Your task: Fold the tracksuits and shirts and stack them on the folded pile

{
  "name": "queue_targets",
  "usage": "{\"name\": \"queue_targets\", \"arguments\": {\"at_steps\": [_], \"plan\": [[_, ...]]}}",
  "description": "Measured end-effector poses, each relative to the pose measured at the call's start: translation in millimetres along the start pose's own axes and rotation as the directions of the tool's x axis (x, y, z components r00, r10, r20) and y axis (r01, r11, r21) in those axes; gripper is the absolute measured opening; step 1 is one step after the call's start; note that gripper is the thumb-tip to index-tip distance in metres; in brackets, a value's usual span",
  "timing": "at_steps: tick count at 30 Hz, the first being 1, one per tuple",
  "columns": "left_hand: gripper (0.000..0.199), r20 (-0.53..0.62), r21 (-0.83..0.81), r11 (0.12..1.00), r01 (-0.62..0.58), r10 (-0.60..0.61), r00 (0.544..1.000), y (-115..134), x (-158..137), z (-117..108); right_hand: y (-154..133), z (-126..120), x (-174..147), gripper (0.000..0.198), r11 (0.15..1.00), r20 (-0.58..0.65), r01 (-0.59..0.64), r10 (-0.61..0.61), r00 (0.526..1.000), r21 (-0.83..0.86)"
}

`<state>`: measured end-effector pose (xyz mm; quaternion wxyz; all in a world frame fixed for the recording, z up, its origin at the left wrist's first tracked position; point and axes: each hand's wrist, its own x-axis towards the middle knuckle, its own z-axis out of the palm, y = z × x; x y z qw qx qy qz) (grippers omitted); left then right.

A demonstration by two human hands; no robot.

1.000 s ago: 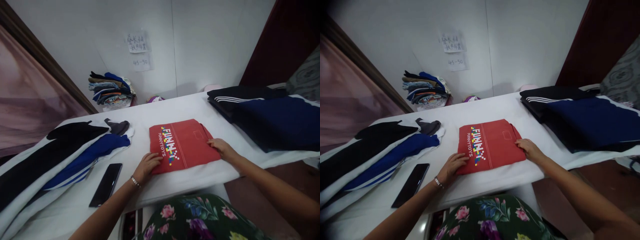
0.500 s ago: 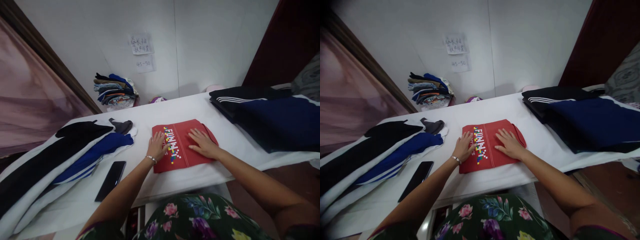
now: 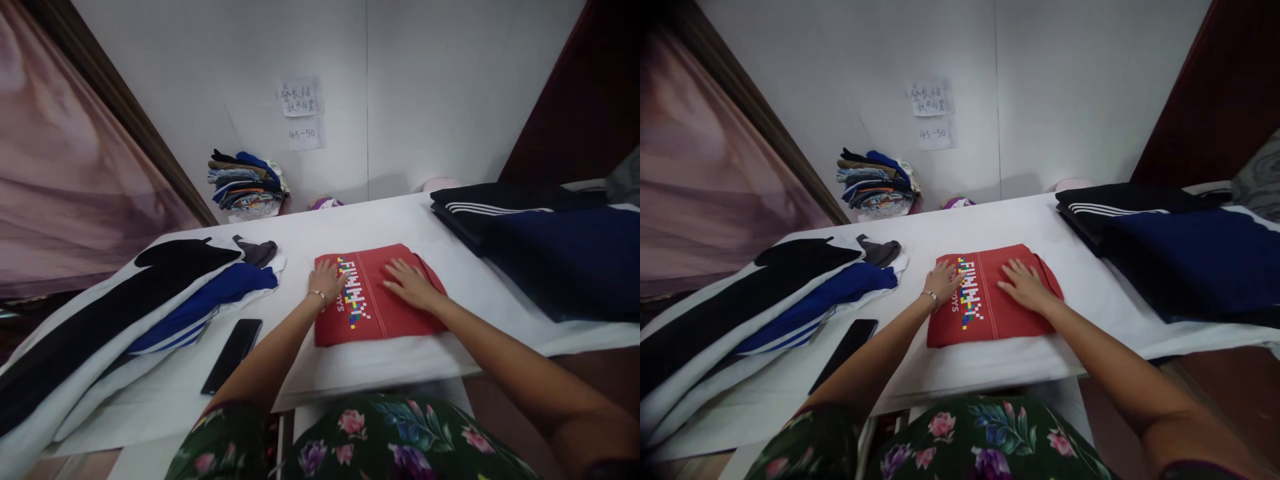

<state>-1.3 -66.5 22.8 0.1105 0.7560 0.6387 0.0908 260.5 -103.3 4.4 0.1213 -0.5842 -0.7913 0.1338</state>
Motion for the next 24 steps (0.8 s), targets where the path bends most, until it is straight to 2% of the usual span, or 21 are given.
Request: {"name": "queue_targets", "arguments": {"at_steps": [3,7,12,17,21,24], "plan": [[0.070,0.009,0.050,0.998,0.048,-0.048,0.999,6,23,0,7,-8,38,0.064,0.995,-0.074,-0.084,0.079,0.994,-0.062],[0.078,0.132,0.052,0.989,0.136,-0.142,0.981,2,36,9,25,-3,68,0.062,0.980,-0.018,-0.172,0.171,0.985,-0.096],[0.084,0.149,0.002,0.984,0.180,-0.178,0.973,-7,39,17,40,10,69,0.067,0.978,-0.025,-0.198,0.196,0.980,-0.061],[0.086,0.193,0.010,0.977,0.214,-0.212,0.958,-8,41,18,40,11,68,0.068,0.976,-0.021,-0.197,0.196,0.980,-0.093],[0.078,0.115,-0.079,0.977,0.200,-0.190,0.975,-8,40,18,42,12,71,0.064,0.980,-0.041,-0.187,0.184,0.982,-0.068],[0.066,-0.008,-0.348,0.920,0.182,-0.197,0.980,-11,38,17,44,8,72,0.062,0.984,-0.040,-0.173,0.174,0.984,0.032]]}}
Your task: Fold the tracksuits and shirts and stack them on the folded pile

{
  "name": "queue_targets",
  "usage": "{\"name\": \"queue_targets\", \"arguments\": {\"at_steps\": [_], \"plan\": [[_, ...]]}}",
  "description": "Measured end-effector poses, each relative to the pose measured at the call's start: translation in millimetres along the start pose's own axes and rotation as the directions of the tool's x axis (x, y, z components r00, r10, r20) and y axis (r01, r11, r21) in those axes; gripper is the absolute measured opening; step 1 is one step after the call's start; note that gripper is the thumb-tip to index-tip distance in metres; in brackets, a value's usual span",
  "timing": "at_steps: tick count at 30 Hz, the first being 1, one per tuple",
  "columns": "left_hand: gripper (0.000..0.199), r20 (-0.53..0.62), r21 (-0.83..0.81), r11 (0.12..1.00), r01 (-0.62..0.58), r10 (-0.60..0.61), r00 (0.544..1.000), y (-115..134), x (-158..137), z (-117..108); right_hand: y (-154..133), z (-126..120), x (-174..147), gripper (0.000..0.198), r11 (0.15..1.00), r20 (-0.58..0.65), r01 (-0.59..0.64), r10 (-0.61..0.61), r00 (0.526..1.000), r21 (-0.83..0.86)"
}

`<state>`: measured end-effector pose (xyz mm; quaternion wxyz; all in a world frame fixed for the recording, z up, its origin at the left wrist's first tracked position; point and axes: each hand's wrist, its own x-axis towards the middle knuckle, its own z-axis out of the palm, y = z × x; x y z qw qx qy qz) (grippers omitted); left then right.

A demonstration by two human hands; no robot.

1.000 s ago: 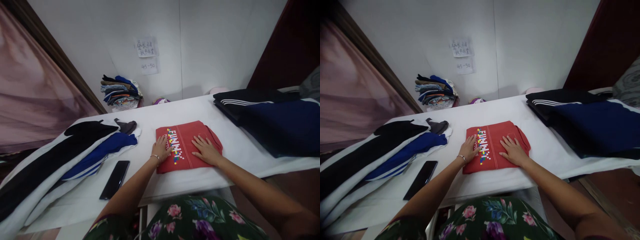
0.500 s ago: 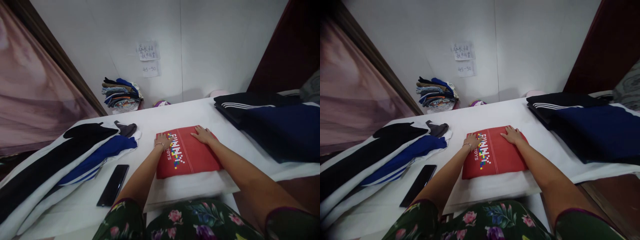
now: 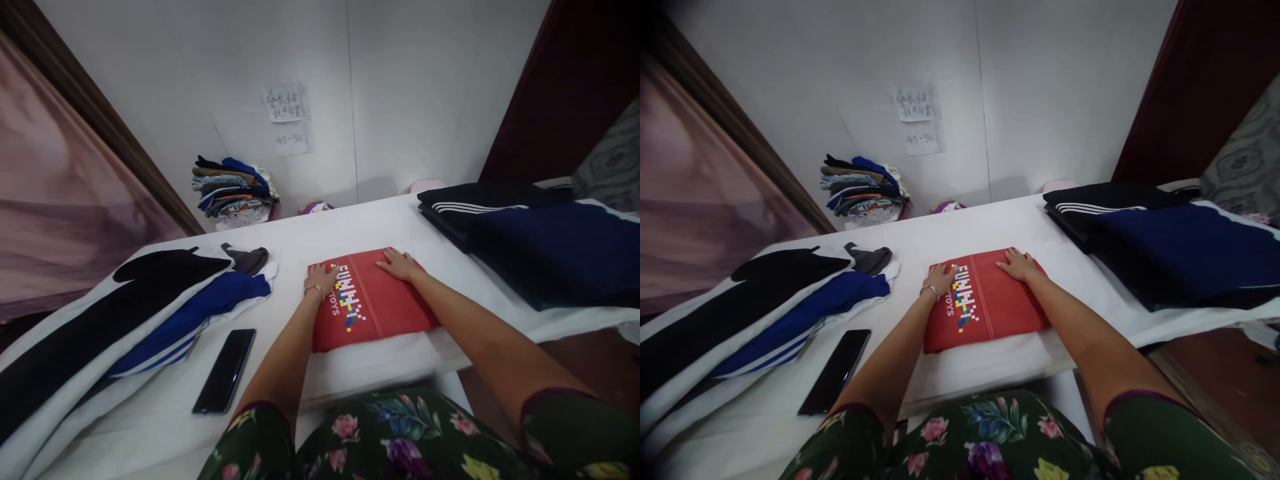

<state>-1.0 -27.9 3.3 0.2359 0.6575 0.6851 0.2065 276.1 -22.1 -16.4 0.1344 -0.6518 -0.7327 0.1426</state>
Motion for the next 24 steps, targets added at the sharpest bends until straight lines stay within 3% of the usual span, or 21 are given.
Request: {"name": "queue_targets", "arguments": {"at_steps": [3,6,9,13,18,21,24], "plan": [[0.050,-0.081,-0.218,0.976,-0.023,0.005,0.997,-8,-3,-5,8,-8,-9,0.061,0.997,-0.039,0.003,0.000,0.999,0.080],[0.043,-0.120,-0.261,0.965,-0.030,-0.002,0.993,-26,-17,-11,32,-15,-38,0.057,0.968,-0.208,0.016,0.037,0.977,0.251],[0.039,-0.168,-0.247,0.961,-0.122,0.082,0.982,-53,-40,-12,68,-15,-82,0.053,0.914,-0.287,0.053,0.071,0.955,0.402],[0.043,-0.166,-0.088,0.942,-0.324,0.306,0.937,-89,-68,-12,104,-16,-138,0.065,0.944,-0.239,0.183,-0.117,0.964,0.275],[0.059,-0.049,0.145,0.777,-0.613,0.624,0.779,-106,-83,-16,100,-28,-160,0.070,0.905,-0.082,0.417,-0.412,0.908,0.077],[0.062,-0.003,0.238,0.663,-0.710,0.732,0.682,-107,-82,-22,93,-33,-150,0.068,0.843,-0.043,0.537,-0.536,0.843,0.024],[0.064,0.053,0.292,0.584,-0.757,0.781,0.622,-106,-78,-30,94,-31,-133,0.070,0.790,-0.032,0.613,-0.614,0.789,-0.024]]}}
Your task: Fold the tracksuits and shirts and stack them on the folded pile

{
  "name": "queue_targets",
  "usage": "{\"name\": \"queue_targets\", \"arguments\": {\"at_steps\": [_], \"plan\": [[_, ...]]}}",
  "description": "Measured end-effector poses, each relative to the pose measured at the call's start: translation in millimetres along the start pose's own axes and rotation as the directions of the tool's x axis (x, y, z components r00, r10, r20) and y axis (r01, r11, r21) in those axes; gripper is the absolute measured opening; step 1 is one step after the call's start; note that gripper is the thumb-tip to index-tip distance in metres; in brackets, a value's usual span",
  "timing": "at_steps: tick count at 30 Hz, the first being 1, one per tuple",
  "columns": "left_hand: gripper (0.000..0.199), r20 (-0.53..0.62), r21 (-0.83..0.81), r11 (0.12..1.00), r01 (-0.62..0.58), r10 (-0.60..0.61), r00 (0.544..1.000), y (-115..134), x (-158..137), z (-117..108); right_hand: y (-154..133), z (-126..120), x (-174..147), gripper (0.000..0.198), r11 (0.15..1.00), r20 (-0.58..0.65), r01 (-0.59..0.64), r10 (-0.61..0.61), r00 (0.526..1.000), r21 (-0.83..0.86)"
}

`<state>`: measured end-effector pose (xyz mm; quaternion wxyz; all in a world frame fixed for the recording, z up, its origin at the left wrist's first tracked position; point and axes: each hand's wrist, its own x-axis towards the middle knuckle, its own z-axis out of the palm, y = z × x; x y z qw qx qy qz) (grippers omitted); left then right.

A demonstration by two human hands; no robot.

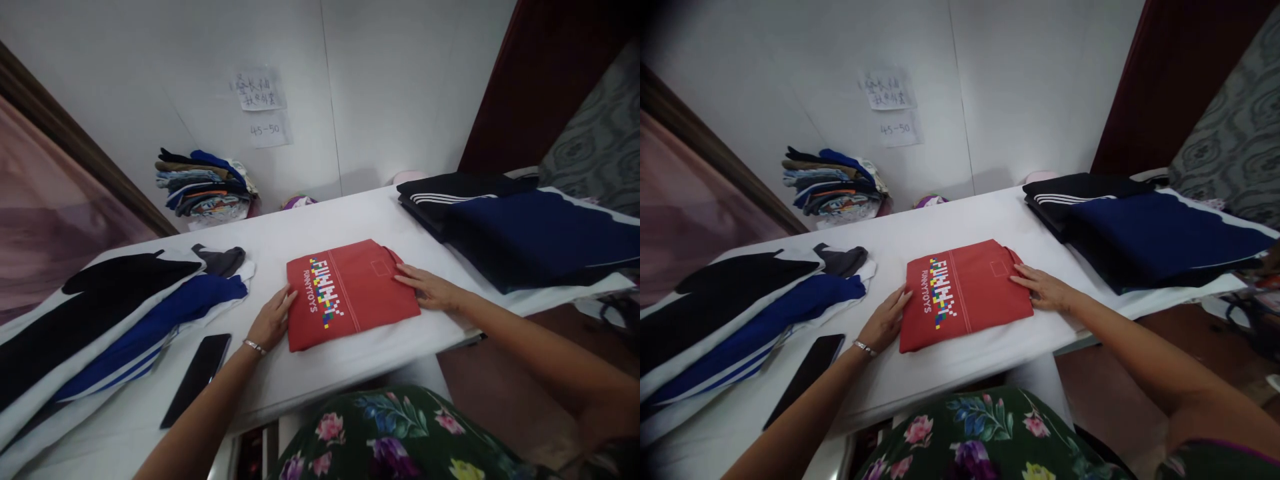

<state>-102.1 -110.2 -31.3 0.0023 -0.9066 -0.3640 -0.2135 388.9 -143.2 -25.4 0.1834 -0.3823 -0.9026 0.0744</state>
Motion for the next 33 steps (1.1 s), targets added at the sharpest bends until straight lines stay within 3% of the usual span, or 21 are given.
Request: {"name": "queue_targets", "arguments": {"at_steps": [5,11,17,26,33], "plan": [[0.065,0.090,0.095,0.994,-0.052,0.043,0.995,-7,3,-9,14,5,7,0.071,0.992,0.010,0.123,-0.123,0.992,0.010],[0.069,0.148,0.123,0.989,-0.088,0.069,0.987,-10,4,-17,6,-4,-4,0.072,0.977,0.028,0.212,-0.212,0.977,0.028],[0.074,0.156,0.126,0.987,-0.097,0.077,0.985,-16,6,-17,6,-1,-3,0.075,0.982,0.018,0.186,-0.186,0.982,0.027],[0.069,0.161,0.078,0.985,-0.152,0.138,0.977,-8,10,-16,5,8,-4,0.057,0.981,-0.064,0.189,-0.186,0.980,0.035],[0.064,0.165,0.052,0.989,-0.136,0.126,0.978,-7,12,-17,-1,7,2,0.065,0.976,-0.060,0.202,-0.197,0.979,0.084]]}}
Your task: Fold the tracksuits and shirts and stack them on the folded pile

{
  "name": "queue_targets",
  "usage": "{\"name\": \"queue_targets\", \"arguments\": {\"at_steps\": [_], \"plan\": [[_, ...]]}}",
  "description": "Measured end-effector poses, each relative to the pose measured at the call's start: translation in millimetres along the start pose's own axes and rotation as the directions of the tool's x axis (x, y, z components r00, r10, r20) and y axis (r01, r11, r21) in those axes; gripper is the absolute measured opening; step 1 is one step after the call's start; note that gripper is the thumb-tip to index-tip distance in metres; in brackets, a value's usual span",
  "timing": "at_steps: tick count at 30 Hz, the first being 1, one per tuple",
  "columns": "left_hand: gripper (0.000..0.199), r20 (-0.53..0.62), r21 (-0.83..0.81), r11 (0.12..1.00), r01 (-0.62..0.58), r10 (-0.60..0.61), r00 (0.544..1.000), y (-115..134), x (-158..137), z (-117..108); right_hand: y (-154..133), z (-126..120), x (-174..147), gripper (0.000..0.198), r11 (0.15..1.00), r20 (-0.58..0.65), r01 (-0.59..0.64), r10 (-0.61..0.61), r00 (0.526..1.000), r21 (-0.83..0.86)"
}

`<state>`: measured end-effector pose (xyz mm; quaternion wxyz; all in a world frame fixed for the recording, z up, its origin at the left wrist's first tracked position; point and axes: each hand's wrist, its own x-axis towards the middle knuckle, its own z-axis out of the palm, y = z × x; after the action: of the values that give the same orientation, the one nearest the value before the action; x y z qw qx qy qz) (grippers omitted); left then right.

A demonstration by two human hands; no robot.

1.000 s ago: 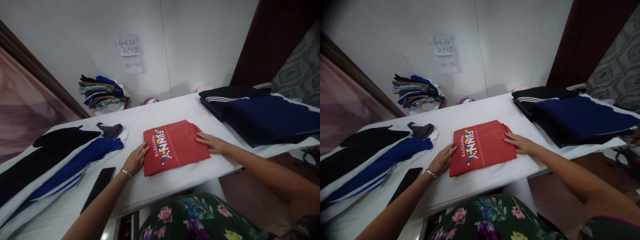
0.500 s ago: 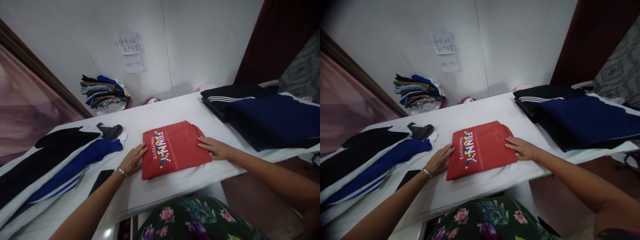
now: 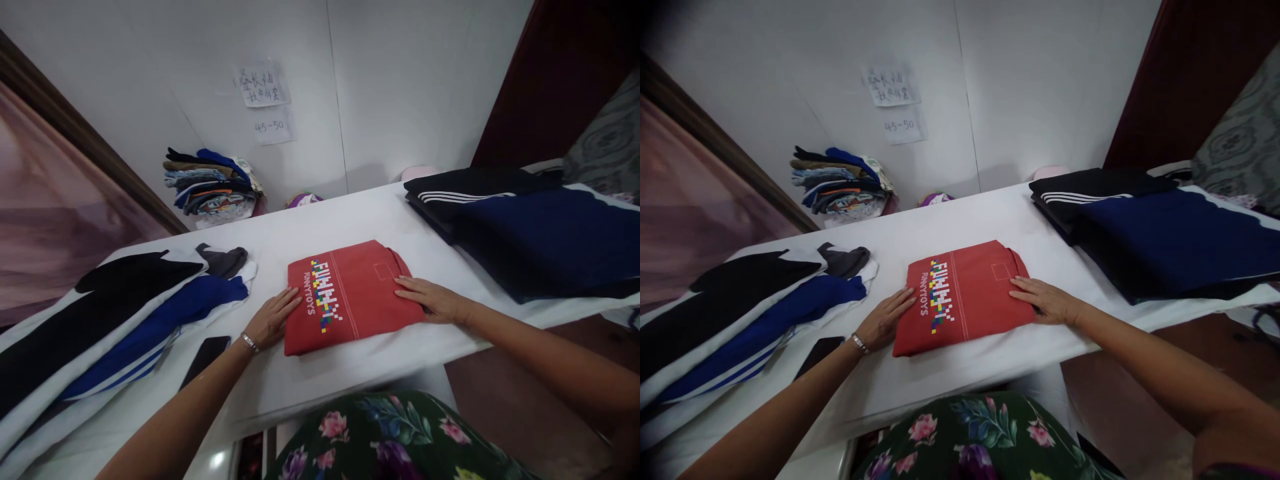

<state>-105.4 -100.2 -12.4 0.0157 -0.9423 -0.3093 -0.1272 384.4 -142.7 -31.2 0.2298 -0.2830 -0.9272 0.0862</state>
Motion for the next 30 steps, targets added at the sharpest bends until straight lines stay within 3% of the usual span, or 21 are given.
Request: {"name": "queue_targets", "arguments": {"at_steps": [5,9,13,16,19,22,24,26,28,30], "plan": [[0.059,-0.008,-0.065,0.995,0.078,-0.079,0.997,2,2,-1,2,6,5,0.050,0.995,-0.034,-0.040,0.044,0.998,0.092],[0.058,-0.060,-0.188,0.977,0.105,-0.118,0.991,-2,8,-5,-7,1,18,0.041,0.958,-0.173,-0.155,0.200,0.964,0.243],[0.055,-0.166,-0.377,0.915,0.146,-0.222,0.961,-5,25,-17,-19,-25,44,0.038,0.840,-0.213,-0.360,0.470,0.856,0.405],[0.054,-0.180,-0.485,0.804,0.345,-0.478,0.860,-1,45,-39,-23,-58,73,0.034,0.764,-0.308,-0.422,0.604,0.735,0.489],[0.059,-0.244,-0.625,0.644,0.441,-0.699,0.673,9,70,-72,-20,-96,105,0.031,0.752,-0.448,-0.339,0.624,0.640,0.565],[0.057,-0.238,-0.812,0.468,0.348,-0.811,0.534,19,93,-105,-5,-129,135,0.028,0.657,-0.393,-0.343,0.708,0.586,0.672],[0.053,-0.069,-0.918,0.252,0.307,-0.862,0.501,22,105,-113,12,-139,150,0.025,0.545,-0.263,-0.415,0.781,0.566,0.728],[0.050,0.200,-0.942,-0.032,0.334,-0.852,0.485,21,112,-105,33,-134,160,0.023,0.443,-0.124,-0.536,0.841,0.527,0.719],[0.050,0.454,-0.869,-0.280,0.409,-0.780,0.431,15,116,-81,52,-114,164,0.024,0.377,-0.041,-0.677,0.889,0.457,0.632],[0.052,0.606,-0.769,-0.420,0.482,-0.719,0.340,7,115,-49,67,-86,163,0.028,0.363,-0.038,-0.764,0.913,0.407,0.534]]}}
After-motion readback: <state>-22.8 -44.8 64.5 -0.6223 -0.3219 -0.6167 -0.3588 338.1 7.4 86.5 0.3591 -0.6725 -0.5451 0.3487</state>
